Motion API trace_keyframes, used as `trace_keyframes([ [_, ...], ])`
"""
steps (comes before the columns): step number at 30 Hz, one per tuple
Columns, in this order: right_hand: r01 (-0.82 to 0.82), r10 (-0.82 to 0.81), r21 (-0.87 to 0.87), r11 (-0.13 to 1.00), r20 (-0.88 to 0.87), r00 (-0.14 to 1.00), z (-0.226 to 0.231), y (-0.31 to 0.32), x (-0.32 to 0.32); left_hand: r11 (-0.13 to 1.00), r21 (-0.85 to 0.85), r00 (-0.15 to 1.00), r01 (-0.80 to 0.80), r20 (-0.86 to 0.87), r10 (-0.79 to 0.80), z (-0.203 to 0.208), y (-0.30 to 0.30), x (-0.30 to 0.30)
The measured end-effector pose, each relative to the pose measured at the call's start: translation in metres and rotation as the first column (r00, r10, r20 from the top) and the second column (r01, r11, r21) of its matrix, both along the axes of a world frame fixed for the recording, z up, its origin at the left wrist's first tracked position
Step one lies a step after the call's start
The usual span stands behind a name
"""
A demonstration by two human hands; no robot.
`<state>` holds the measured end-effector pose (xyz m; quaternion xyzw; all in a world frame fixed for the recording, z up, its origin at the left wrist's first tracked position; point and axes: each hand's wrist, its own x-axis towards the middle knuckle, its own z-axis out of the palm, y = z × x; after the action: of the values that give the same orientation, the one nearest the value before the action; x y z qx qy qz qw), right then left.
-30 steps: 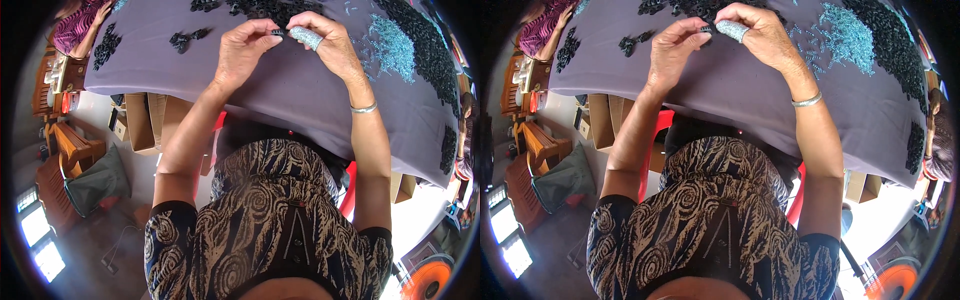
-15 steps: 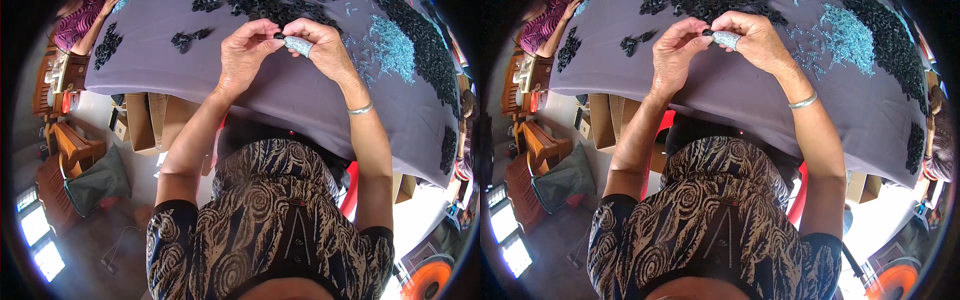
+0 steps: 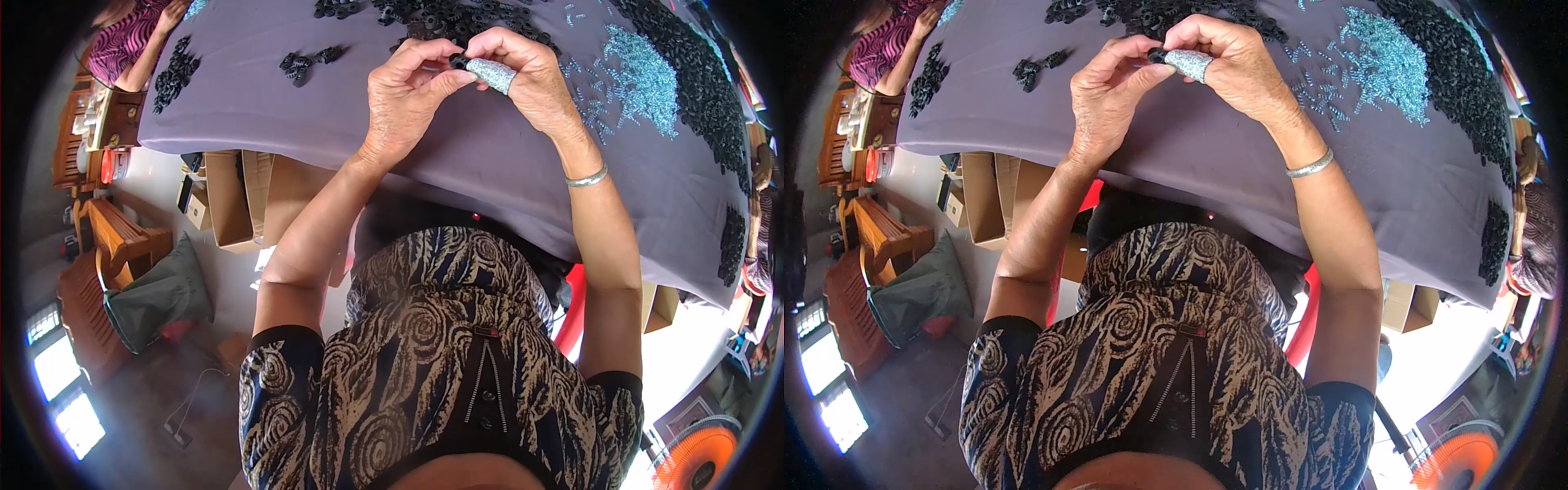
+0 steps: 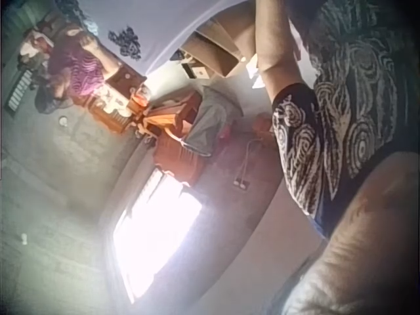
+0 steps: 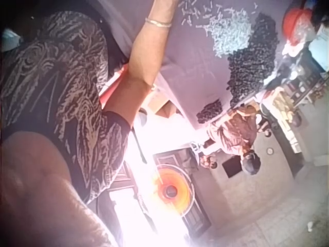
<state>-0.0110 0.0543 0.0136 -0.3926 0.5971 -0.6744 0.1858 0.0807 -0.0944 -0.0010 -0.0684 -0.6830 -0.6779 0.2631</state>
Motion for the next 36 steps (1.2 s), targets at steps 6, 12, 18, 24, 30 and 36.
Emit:
trace_keyframes([
  [6, -0.032, 0.032, 0.007, 0.999, -0.018, 0.999, 0.001, 0.000, 0.002, 0.999, -0.030, 0.999, -0.031, -0.020, 0.030, 0.003, -0.001, 0.002],
  [12, -0.045, 0.047, -0.035, 0.998, 0.068, 0.997, 0.000, -0.002, 0.003, 0.995, -0.103, 0.999, -0.017, -0.052, 0.011, 0.000, -0.004, 0.002],
  [18, -0.039, 0.042, -0.046, 0.998, 0.080, 0.996, -0.001, -0.002, 0.003, 0.982, 0.181, 0.991, 0.056, 0.107, -0.077, 0.004, -0.005, 0.002],
  [24, 0.164, -0.160, 0.234, 0.958, -0.038, 0.986, 0.005, 0.001, -0.004, 0.980, 0.200, 0.995, -0.006, 0.101, -0.014, 0.010, -0.028, -0.001],
  [30, 0.264, -0.099, 0.190, 0.946, -0.604, 0.791, -0.001, -0.003, -0.001, 0.979, 0.193, 0.989, -0.063, 0.145, 0.035, 0.016, -0.056, -0.002],
  [36, 0.323, 0.002, 0.252, 0.912, -0.791, 0.612, -0.010, -0.014, 0.008, 0.983, 0.171, 0.965, -0.063, 0.260, 0.017, -0.002, -0.066, -0.004],
])
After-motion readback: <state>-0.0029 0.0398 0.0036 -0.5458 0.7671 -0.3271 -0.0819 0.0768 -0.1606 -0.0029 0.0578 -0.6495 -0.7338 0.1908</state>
